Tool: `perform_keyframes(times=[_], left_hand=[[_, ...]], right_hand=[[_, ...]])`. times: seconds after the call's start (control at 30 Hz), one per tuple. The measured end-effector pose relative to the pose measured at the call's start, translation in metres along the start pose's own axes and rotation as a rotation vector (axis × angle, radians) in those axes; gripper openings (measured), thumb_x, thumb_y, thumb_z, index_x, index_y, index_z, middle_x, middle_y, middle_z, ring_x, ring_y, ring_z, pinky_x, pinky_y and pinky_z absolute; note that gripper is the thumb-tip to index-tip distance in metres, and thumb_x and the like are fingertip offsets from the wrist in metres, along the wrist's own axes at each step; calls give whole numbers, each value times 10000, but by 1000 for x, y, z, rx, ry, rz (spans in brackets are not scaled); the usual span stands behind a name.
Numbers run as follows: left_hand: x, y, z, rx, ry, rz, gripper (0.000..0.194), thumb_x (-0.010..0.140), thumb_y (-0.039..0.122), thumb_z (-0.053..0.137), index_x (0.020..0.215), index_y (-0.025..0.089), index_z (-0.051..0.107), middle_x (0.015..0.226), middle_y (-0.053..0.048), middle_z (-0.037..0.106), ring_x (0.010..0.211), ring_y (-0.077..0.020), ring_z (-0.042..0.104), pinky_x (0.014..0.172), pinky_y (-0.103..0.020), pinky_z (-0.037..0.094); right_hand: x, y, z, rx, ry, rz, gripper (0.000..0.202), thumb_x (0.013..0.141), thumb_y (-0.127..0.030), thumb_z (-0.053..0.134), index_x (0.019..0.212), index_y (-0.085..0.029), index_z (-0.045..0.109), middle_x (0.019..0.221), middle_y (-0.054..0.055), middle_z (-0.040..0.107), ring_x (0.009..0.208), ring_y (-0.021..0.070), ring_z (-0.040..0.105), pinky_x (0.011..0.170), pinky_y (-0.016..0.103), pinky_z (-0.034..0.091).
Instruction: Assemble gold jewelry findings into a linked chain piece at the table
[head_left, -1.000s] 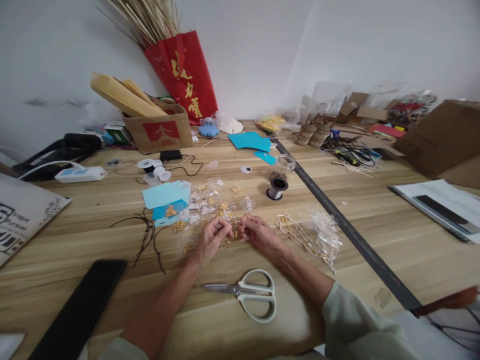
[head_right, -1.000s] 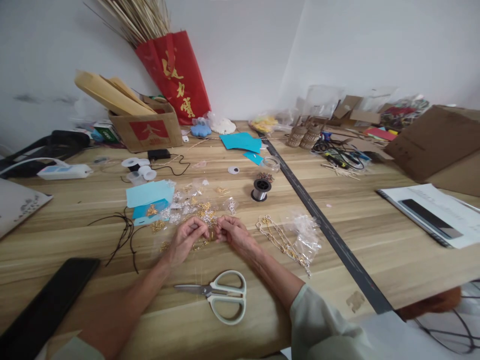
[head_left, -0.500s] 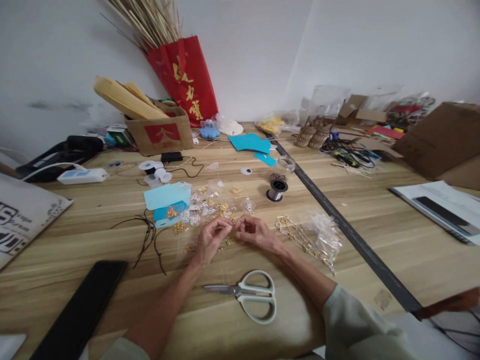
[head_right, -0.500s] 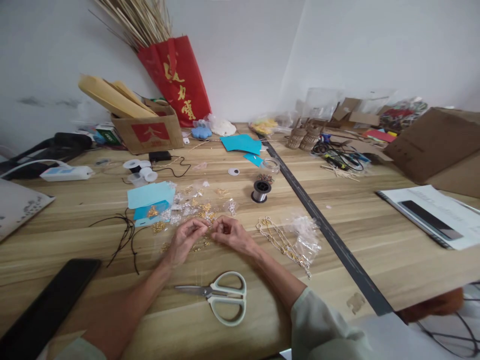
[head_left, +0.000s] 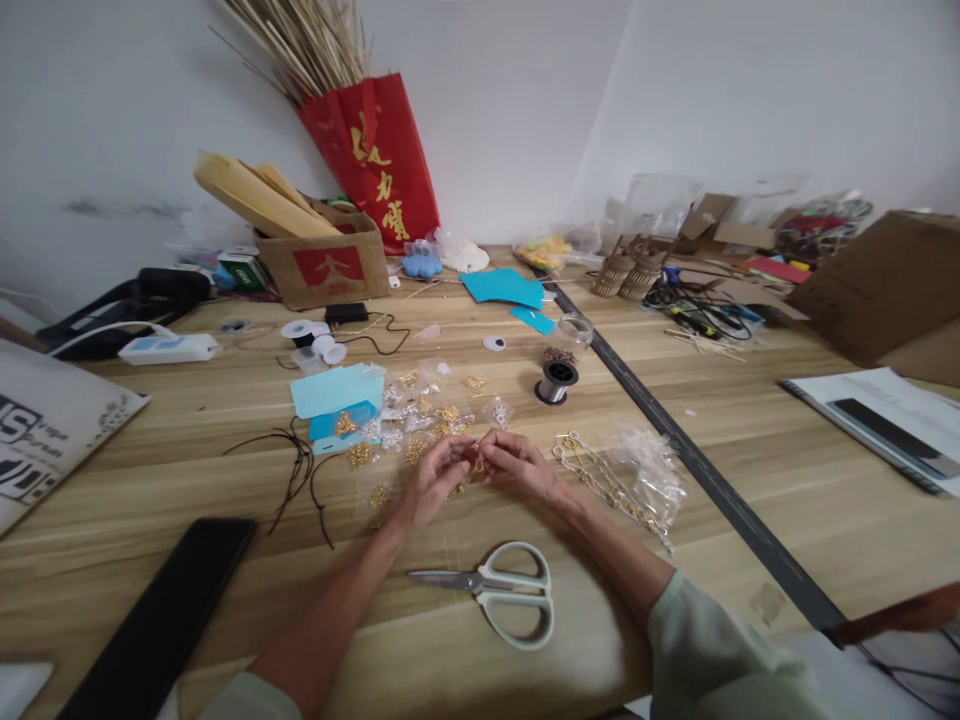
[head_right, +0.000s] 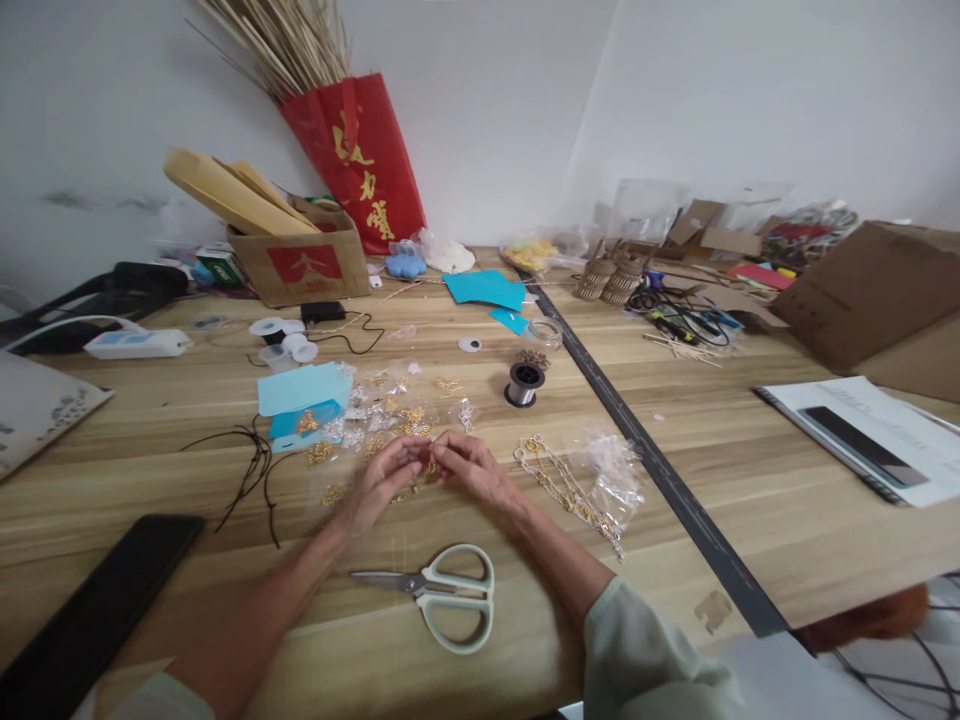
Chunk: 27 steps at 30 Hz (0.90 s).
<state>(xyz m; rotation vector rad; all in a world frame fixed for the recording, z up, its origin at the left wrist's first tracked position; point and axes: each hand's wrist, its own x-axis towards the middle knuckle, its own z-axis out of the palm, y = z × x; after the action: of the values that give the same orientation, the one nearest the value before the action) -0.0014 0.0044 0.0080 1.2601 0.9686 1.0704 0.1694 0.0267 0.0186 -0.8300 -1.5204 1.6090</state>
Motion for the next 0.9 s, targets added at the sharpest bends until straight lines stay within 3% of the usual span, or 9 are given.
perform_keyframes(times=[0.2,0.37,0.6,0.9], left_hand=[[2,-3,1,-9,-46,-54,255,666,301,722,812,137,594,751,-34,638,706,-150,590,681,-277,459],[2,-2,0,53,-59,-53,216,678,322,701,711,131,606,680,-22,616,642,-130,549,617,-247,418],[-2,5,0,45,-14,-86,192,690,321,677,730,149,600,662,-2,592,622,-119,509,575,-227,377],[2,-8,-4,-30,-45,-54,251,794,372,572,761,134,645,683,-15,605,646,-129,506,626,-247,382]], right_hand=[[-2,-2,-1,12,-25,-31,282,823,-430,570,742,-160,573,678,-3,538,628,119,529,629,251,452],[-2,-4,1,49,2,-22,276,796,-433,605,764,-159,596,688,2,556,638,123,532,618,256,464],[0,-1,0,68,44,-31,262,787,-429,617,789,-168,597,680,-1,579,612,116,552,612,249,480],[0,-3,0,61,61,-2,285,786,-446,616,783,-162,588,704,4,589,598,124,600,600,257,497]])
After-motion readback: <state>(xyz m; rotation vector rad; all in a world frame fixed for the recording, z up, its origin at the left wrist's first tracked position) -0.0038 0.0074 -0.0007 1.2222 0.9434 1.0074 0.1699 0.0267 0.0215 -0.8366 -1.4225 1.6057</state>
